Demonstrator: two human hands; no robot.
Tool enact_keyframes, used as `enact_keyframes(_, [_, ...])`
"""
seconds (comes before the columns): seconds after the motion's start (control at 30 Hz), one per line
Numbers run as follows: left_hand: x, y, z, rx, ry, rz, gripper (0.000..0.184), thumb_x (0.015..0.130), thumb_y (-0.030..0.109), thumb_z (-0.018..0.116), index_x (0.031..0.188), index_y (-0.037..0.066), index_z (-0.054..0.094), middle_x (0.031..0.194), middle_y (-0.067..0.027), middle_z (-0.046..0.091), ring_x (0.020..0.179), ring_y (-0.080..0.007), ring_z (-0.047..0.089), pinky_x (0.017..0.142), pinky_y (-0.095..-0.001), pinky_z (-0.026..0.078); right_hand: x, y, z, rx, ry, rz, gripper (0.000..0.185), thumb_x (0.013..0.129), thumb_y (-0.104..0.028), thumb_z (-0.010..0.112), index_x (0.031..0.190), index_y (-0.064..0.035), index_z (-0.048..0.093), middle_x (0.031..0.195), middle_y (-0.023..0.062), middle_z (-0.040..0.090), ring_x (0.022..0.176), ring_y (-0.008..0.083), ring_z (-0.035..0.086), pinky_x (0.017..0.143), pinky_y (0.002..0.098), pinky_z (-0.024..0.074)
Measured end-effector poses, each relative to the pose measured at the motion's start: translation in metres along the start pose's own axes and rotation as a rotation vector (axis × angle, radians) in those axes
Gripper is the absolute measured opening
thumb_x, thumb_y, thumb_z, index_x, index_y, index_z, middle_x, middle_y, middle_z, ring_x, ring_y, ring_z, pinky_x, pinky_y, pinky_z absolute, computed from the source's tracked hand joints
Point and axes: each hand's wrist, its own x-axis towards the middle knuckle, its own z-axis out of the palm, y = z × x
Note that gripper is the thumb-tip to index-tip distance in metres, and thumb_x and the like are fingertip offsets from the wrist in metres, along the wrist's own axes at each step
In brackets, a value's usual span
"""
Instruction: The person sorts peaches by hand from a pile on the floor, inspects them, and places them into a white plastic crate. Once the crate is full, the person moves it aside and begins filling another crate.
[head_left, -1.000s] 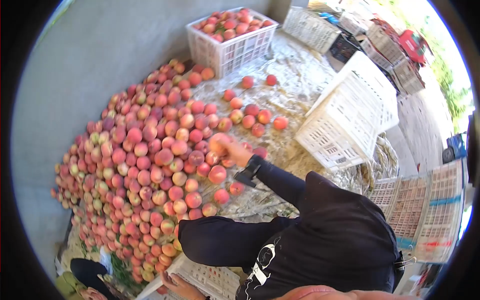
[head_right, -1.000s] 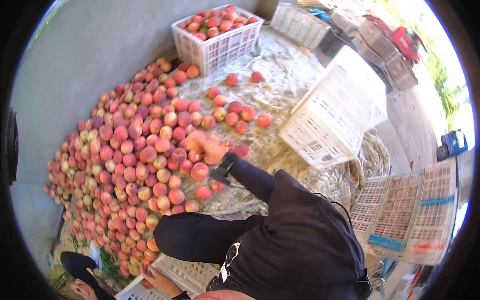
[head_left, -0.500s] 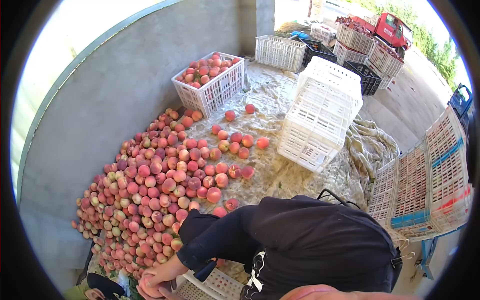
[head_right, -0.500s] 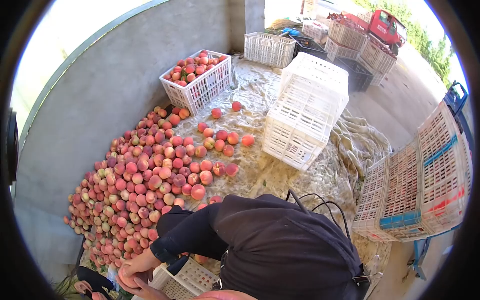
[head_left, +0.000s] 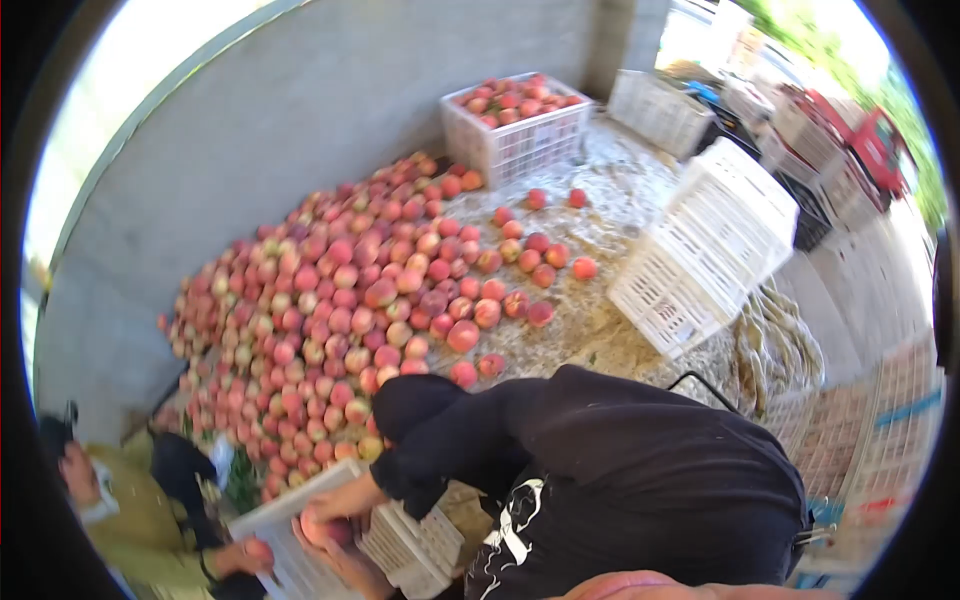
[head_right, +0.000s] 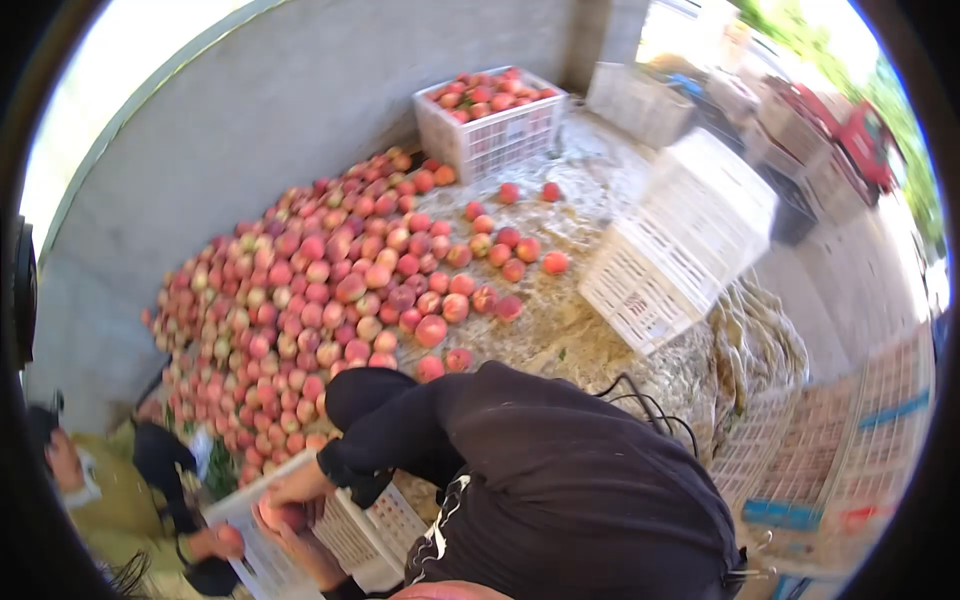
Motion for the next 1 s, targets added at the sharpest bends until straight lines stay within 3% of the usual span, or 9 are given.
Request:
enact_keyframes(0.07, [-0.005,-0.002,-0.011,-0.072,0.042,0.003,0.056,0.097,0.028,0.05,0.143,0.004,0.03,0.142,-0.0151,0.036,0.128,-0.0291,0.041,0.105,-0.0406,0.037,-0.023,-0.027,0.019,-0.032,0.007,0.05,0.055,0.099,-0.05,0.036,0.14,-0.0149,0.031,0.103,0.0156,0.062,0.077,0.0235,0.069,0.064,0.035,0.0583])
enact_keyframes(0.1, [-0.004,0.005,-0.013,-0.046,-0.001,-0.039,0.063,0.096,0.023,0.05,0.148,0.007,0.02,0.147,-0.0129,0.028,0.132,-0.0274,0.037,0.109,-0.0412,0.035,-0.015,-0.023,0.015,0.046,-0.031,0.151,0.056,0.099,-0.051,0.034,0.142,-0.0163,0.028,0.109,0.017,0.062,0.084,0.0258,0.068,0.072,0.0373,0.0576])
enact_keyframes(0.17, [-0.003,0.023,-0.008,-0.083,0.102,-0.072,0.065,0.092,0.021,0.052,0.148,0.006,0.022,0.144,-0.0146,0.034,0.131,-0.0272,0.04,0.109,-0.0395,0.035,-0.012,-0.036,0.016,0.078,-0.048,0.257,0.061,0.098,-0.053,0.037,0.136,-0.006,0.039,0.116,0.0179,0.061,0.097,0.0296,0.065,0.086,0.0373,0.0529])
enact_keyframes(0.33, [-0.011,0.03,-0.052,-0.264,0.253,0.006,0.059,0.094,0.021,0.045,0.148,0.008,0.024,0.144,-0.0132,0.036,0.13,-0.0238,0.041,0.109,-0.0381,0.034,0.034,-0.046,0.034,0.218,-0.237,0.311,0.051,0.101,-0.044,0.037,0.136,-0.0069,0.037,0.117,0.0161,0.059,0.094,0.0273,0.066,0.082,0.037,0.0547])
enact_keyframes(0.5, [-0.025,0.02,-0.074,-0.273,0.432,0.008,0.057,0.092,0.018,0.05,0.144,0.008,0.03,0.134,-0.0125,0.044,0.12,-0.0209,0.049,0.1,-0.0342,0.043,0.064,-0.028,0.049,0.24,-0.376,0.396,0.049,0.102,-0.044,0.034,0.131,-0.006,0.045,0.114,0.0116,0.062,0.095,0.0219,0.064,0.084,0.0353,0.052])
enact_keyframes(0.63, [-0.039,0.017,-0.077,-0.099,0.619,0.001,0.062,0.082,0.016,0.07,0.135,0.006,0.04,0.119,-0.0083,0.053,0.108,-0.0151,0.053,0.092,-0.0289,0.047,0.075,-0.003,0.061,0.19,-0.4,0.463,0.052,0.102,-0.045,0.036,0.134,-0.0053,0.043,0.121,0.0112,0.059,0.103,0.0224,0.062,0.087,0.0368,0.0497])
enact_keyframes(0.77, [-0.055,0.026,-0.07,-0.174,0.731,0.0,0.058,0.082,0.015,0.067,0.134,0.008,0.042,0.114,-0.0058,0.055,0.098,-0.0128,0.056,0.083,-0.0289,0.051,0.086,0.004,0.062,-0.015,-0.616,0.424,0.058,0.099,-0.051,0.038,0.136,-0.0059,0.042,0.125,0.0077,0.057,0.105,0.0197,0.06,0.086,0.0351,0.0481])
enact_keyframes(0.9, [-0.075,0.032,-0.048,-0.162,0.822,0.06,0.059,0.082,0.018,0.067,0.135,0.008,0.042,0.117,-0.0062,0.054,0.104,-0.0137,0.054,0.088,-0.0292,0.048,0.096,0.009,0.055,-0.097,-0.724,0.523,0.059,0.097,-0.053,0.041,0.134,-0.0075,0.044,0.126,0.0058,0.056,0.11,0.0205,0.058,0.091,0.0381,0.0474])
enact_keyframes(1.0, [-0.095,0.036,-0.032,-0.214,0.82,0.288,0.061,0.081,0.021,0.067,0.135,0.007,0.041,0.121,-0.0074,0.053,0.111,-0.015,0.052,0.095,-0.0298,0.044,0.097,0.035,0.058,-0.155,-0.714,0.549,0.052,0.097,-0.043,0.048,0.131,-0.004,0.047,0.128,0.0087,0.054,0.116,0.0195,0.055,0.093,0.0353,0.047])
